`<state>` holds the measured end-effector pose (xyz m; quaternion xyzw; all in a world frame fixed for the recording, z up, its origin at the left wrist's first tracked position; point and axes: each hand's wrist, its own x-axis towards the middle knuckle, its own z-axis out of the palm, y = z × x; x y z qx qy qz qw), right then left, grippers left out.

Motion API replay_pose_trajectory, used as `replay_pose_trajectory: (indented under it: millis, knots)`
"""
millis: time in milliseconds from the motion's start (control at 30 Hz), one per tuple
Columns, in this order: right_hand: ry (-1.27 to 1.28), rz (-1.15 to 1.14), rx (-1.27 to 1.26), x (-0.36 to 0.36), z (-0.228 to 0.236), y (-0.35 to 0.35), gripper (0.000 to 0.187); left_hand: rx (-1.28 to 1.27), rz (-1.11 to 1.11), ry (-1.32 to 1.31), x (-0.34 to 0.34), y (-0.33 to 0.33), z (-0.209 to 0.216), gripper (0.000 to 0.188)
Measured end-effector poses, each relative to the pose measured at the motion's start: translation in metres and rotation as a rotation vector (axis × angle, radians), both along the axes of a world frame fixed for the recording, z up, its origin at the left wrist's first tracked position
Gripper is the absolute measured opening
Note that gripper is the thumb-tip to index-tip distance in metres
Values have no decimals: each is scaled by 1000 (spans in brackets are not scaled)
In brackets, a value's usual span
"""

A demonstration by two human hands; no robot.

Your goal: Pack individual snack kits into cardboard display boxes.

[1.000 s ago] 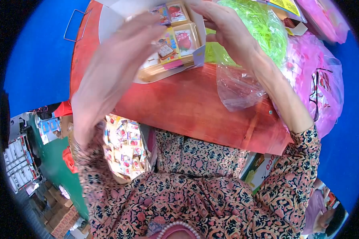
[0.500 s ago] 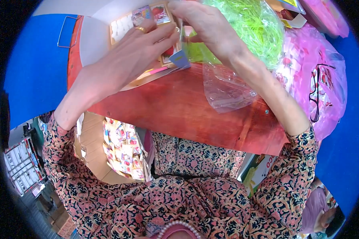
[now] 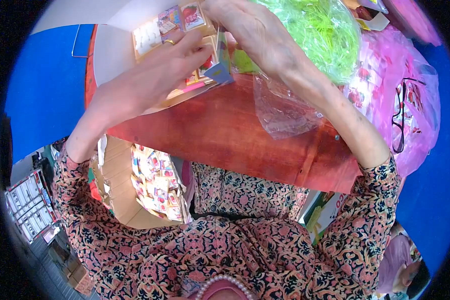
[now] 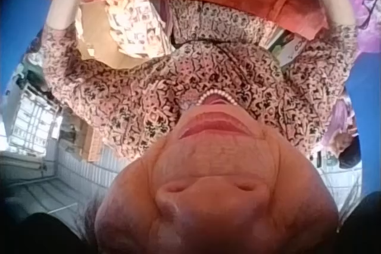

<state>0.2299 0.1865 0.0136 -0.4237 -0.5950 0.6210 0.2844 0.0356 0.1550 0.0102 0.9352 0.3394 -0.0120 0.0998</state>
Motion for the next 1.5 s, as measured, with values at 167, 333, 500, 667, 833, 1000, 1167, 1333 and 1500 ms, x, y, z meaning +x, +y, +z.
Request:
replay_pose_trajectory:
  millis: [167, 333, 500, 667, 833, 1000, 1167, 1333, 1500]
  knots:
    - [-11, -12, 3, 4, -19, 7, 48, -13, 2, -26, -1, 1, 0, 40]
    - [-10, -58, 97, 10, -20, 1, 54, -182, 42, -80, -21, 7, 6, 36]
    - [-236, -76, 1011, 4, 3, 17, 28, -146, 86, -71, -39, -11, 32, 34]
    - [-521, 167, 981, -25, 16, 42, 33, -128, 243, 269, -10, -32, 38, 41]
    - [-726, 515, 1419, -77, 38, 47, 7, 214, 373, 366, 7, -50, 16, 38]
    - [-578, 814, 1482, -104, -4, 68, 9, 348, 262, 484, 11, -57, 8, 47]
    - [-683, 851, 1671, -104, -2, 64, 12, 356, 192, 527, 2, -61, 13, 58]
    - [-810, 1008, 1458, -108, -10, 71, 14, 362, 153, 501, -3, -62, 14, 60]
    - [-741, 929, 1390, -92, -10, 73, 18, 448, 66, 471, -6, -58, 1, 59]
